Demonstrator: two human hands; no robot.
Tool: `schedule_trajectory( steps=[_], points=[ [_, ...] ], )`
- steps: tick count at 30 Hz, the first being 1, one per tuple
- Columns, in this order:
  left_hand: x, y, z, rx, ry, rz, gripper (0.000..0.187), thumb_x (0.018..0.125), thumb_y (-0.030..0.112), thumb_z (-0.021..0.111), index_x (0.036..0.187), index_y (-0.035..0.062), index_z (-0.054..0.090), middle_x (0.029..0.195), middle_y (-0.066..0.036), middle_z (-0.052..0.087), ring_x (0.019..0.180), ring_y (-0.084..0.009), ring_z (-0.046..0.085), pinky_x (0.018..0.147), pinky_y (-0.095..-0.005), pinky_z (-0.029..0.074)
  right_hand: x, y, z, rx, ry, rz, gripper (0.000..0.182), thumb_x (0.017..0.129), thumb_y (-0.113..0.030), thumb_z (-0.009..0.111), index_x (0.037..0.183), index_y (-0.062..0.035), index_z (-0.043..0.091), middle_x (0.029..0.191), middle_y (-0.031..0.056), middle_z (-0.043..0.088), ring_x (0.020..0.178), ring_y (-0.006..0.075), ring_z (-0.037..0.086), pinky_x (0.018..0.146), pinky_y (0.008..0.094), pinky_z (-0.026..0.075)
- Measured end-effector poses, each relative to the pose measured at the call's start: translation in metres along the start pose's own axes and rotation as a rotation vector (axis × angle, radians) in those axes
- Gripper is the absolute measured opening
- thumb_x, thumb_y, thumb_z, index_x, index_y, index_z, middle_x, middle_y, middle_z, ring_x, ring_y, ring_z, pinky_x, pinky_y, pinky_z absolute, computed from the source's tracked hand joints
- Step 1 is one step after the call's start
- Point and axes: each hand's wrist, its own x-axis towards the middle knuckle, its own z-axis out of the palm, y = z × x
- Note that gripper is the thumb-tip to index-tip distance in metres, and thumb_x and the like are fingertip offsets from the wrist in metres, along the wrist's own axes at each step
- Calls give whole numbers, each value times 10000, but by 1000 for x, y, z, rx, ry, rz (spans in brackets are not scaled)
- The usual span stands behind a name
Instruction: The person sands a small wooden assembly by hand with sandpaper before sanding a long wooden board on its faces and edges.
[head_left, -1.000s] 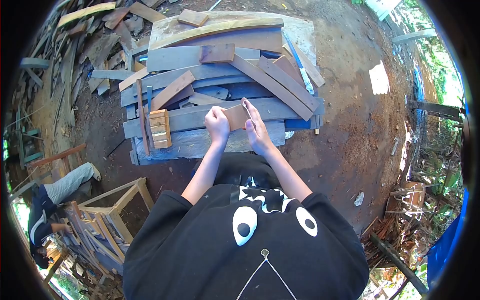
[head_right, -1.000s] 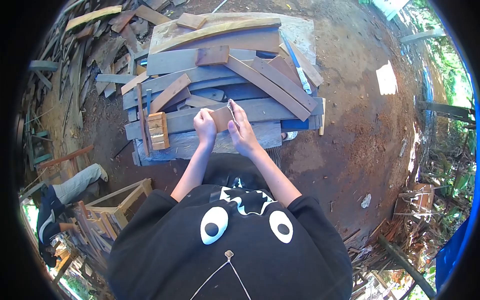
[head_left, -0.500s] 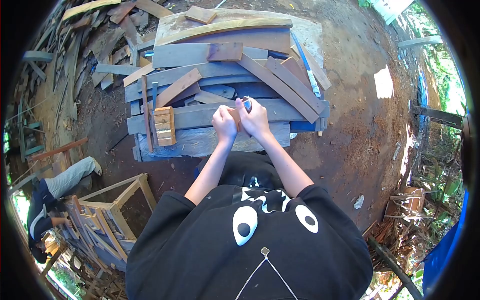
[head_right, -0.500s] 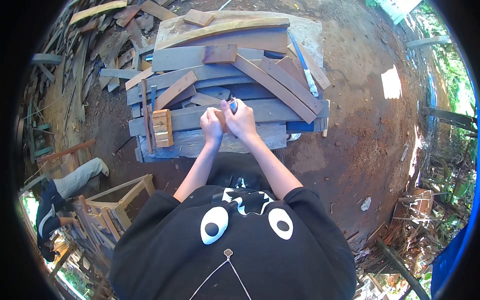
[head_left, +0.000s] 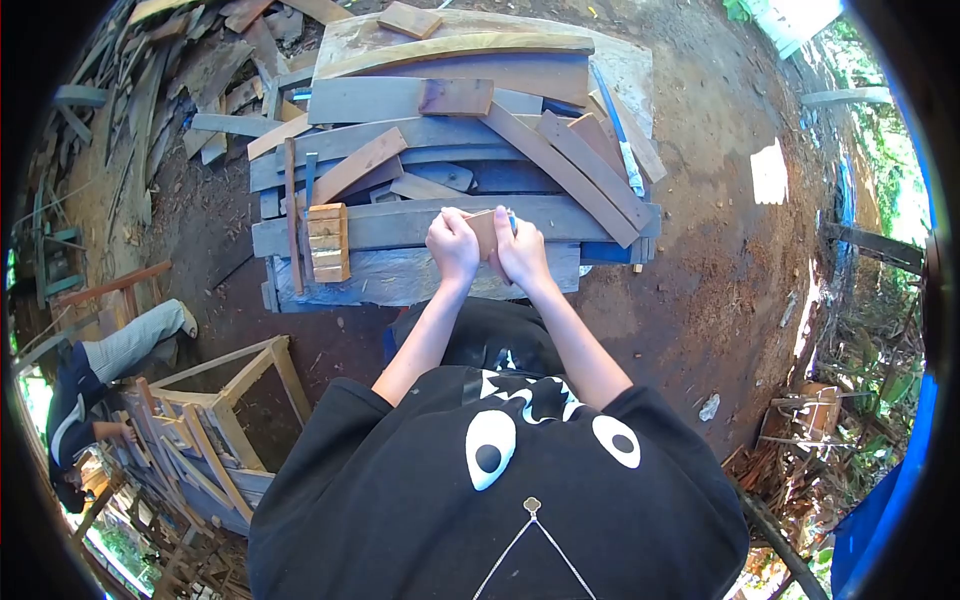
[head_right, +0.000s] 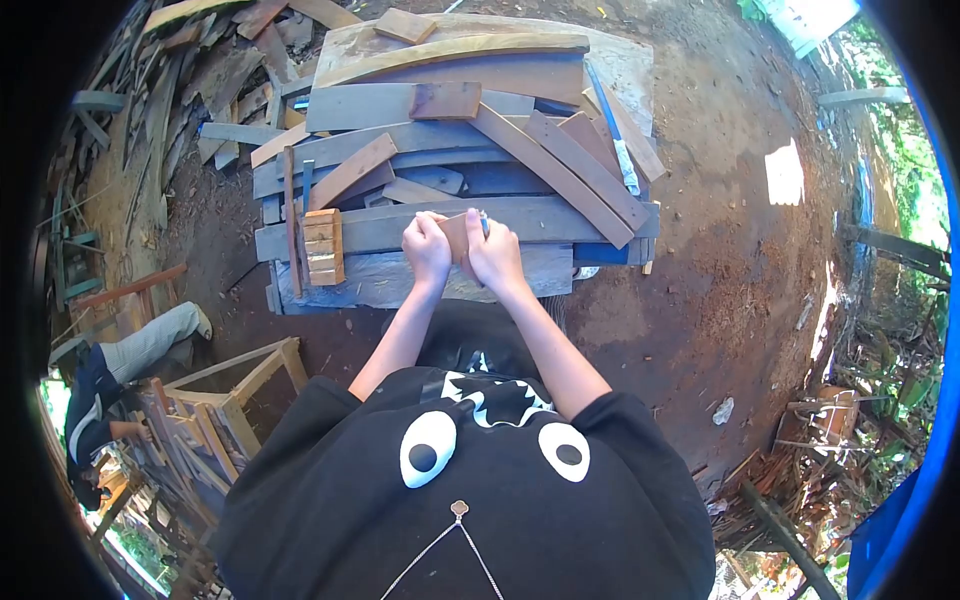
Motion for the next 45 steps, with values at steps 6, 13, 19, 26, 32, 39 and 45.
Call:
schedule_trajectory(
  steps=[6, 13, 19, 26, 32, 39, 45],
  points=[
    [0, -4, -2, 82, -73, 103, 349, 853, 169, 370, 654, -17, 588, 638, -202, 583, 636, -360, 580, 623, -420, 437, 47, -17, 3, -19, -228, 102, 600, 910, -460, 308, 690, 1, 623, 630, 155, 613, 664, 256, 606, 681, 362, 460],
    [1, 3, 1, 54, 8, 15, 346, 851, 165, 363, 659, -14, 589, 658, -205, 589, 655, -368, 582, 634, -424, 435, 32, -4, -9, -8, -348, 180, 635, 901, -482, 291, 649, 10, 605, 678, 206, 614, 739, 313, 619, 696, 381, 456],
    [4, -5, 1, 130, -12, 107, 385, 872, 181, 342, 652, -17, 589, 630, -168, 593, 618, -285, 589, 608, -371, 433, 16, 4, -3, 51, -252, 133, 631, 916, -484, 250, 745, 24, 585, 591, 139, 576, 569, 235, 576, 576, 334, 452],
    [4, -3, 2, 105, 8, 54, 376, 865, 180, 343, 655, -12, 589, 633, -172, 594, 621, -298, 587, 605, -380, 430, 33, -13, -8, 103, -355, 263, 644, 912, -500, 232, 747, 10, 589, 647, 160, 604, 695, 264, 608, 681, 359, 453],
    [4, -5, 0, 148, -13, 79, 365, 855, 173, 346, 663, -18, 590, 643, -177, 599, 627, -306, 588, 609, -384, 431, 17, 18, -7, -6, -352, 218, 754, 885, -573, 168, 679, 23, 581, 656, 175, 606, 719, 293, 609, 710, 379, 451],
    [6, 0, 0, 119, 2, 59, 373, 862, 177, 343, 671, -24, 592, 629, -185, 593, 622, -307, 591, 602, -380, 434, 41, -15, -5, -93, -352, 133, 810, 878, -584, 74, 509, -21, 525, 447, 100, 515, 477, 226, 543, 548, 327, 444],
    [7, 0, 1, 111, 1, 51, 380, 865, 182, 343, 667, -22, 595, 629, -191, 593, 619, -305, 594, 599, -387, 435, 6, 11, -14, -2, -364, 237, 840, 863, -607, 40, 432, -31, 473, 392, 79, 458, 380, 187, 490, 446, 286, 415]
  ],
)
